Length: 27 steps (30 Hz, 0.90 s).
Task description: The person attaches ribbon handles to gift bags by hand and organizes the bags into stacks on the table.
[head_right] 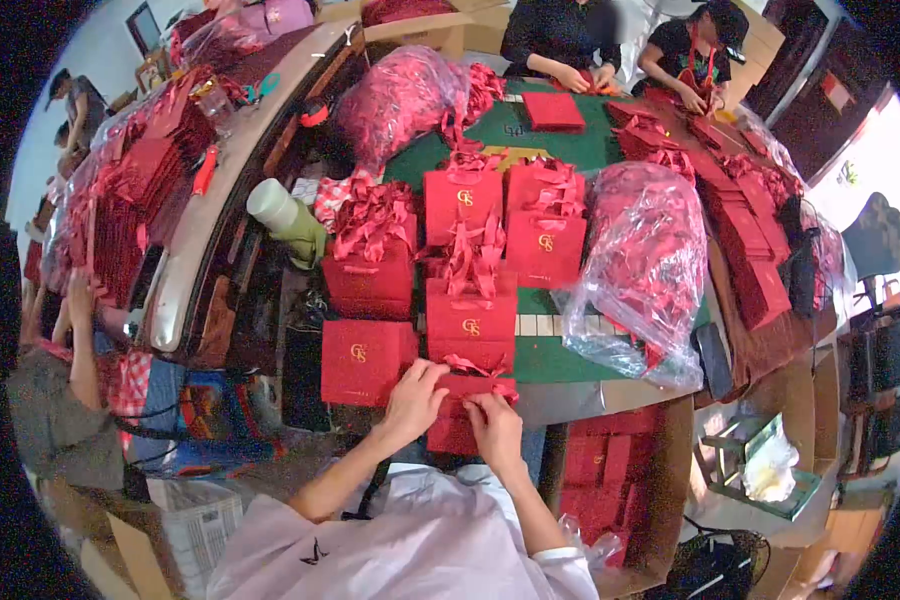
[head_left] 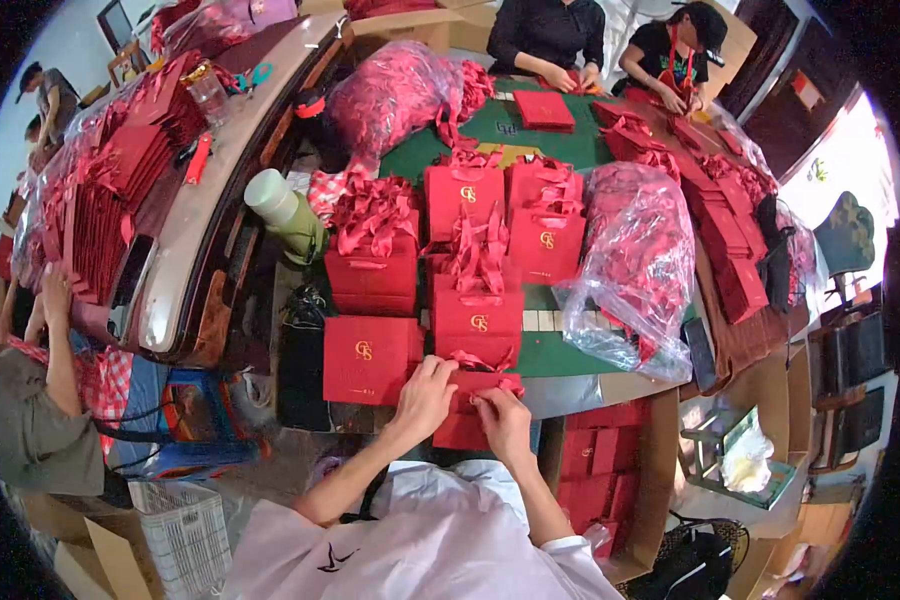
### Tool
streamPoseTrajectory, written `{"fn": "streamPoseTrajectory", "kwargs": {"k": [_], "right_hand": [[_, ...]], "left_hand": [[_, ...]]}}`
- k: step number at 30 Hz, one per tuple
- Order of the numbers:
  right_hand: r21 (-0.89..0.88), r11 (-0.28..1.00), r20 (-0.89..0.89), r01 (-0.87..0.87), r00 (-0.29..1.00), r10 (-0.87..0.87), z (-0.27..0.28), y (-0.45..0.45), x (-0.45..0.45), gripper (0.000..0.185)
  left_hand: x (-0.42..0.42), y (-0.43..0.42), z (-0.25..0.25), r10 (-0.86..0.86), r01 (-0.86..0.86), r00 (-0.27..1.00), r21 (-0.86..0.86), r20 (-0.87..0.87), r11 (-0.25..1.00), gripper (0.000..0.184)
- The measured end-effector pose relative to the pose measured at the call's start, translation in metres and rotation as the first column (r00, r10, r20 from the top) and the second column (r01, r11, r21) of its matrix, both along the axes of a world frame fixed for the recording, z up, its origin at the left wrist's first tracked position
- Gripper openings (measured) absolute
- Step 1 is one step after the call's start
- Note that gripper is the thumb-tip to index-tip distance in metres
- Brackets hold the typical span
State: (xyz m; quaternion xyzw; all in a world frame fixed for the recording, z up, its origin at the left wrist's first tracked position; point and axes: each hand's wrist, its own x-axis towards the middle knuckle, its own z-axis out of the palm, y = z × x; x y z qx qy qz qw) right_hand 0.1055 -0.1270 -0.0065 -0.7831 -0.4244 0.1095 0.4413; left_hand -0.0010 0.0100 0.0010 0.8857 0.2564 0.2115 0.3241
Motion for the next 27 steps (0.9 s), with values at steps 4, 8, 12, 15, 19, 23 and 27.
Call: {"fn": "streamPoseTrajectory", "kwargs": {"k": [4, 8, 12, 15, 19, 23, 27], "right_hand": [[-0.034, 0.995, -0.071, 0.097, 0.993, -0.100, -0.003, 0.010, -0.003, 0.012], [-0.057, 0.992, 0.008, 0.116, 0.993, -0.116, -0.010, 0.015, -0.004, 0.013], [-0.045, 0.990, 0.028, 0.136, 0.990, -0.135, -0.012, 0.013, -0.006, 0.016], [-0.024, 0.990, 0.000, 0.141, 0.990, -0.141, -0.008, 0.012, -0.010, 0.016], [-0.052, 0.990, -0.041, 0.128, 0.991, -0.130, -0.003, 0.011, -0.016, 0.015], [-0.068, 0.978, -0.158, 0.198, 0.966, -0.206, 0.001, 0.014, -0.021, 0.018], [-0.093, 0.963, -0.269, 0.251, 0.925, -0.267, 0.002, 0.014, -0.021, 0.019]], "left_hand": [[0.009, 0.002, -0.011, -0.052, 0.068, 0.976, 0.070, -0.212, 0.995, 0.033], [0.010, 0.000, -0.011, -0.068, 0.081, 0.968, 0.044, -0.241, 0.996, 0.032], [0.007, 0.001, -0.005, -0.084, 0.079, 0.992, -0.061, -0.093, 0.995, 0.026], [0.006, 0.002, -0.008, -0.099, 0.095, 0.994, -0.087, -0.048, 0.992, 0.021], [0.008, -0.001, 0.000, -0.099, 0.094, 0.993, -0.091, -0.061, 0.991, 0.011], [0.007, -0.008, 0.007, -0.064, 0.059, 0.997, -0.086, -0.048, 0.995, 0.011], [0.005, -0.011, 0.011, -0.027, 0.024, 0.999, -0.097, -0.029, 0.995, 0.010]]}}
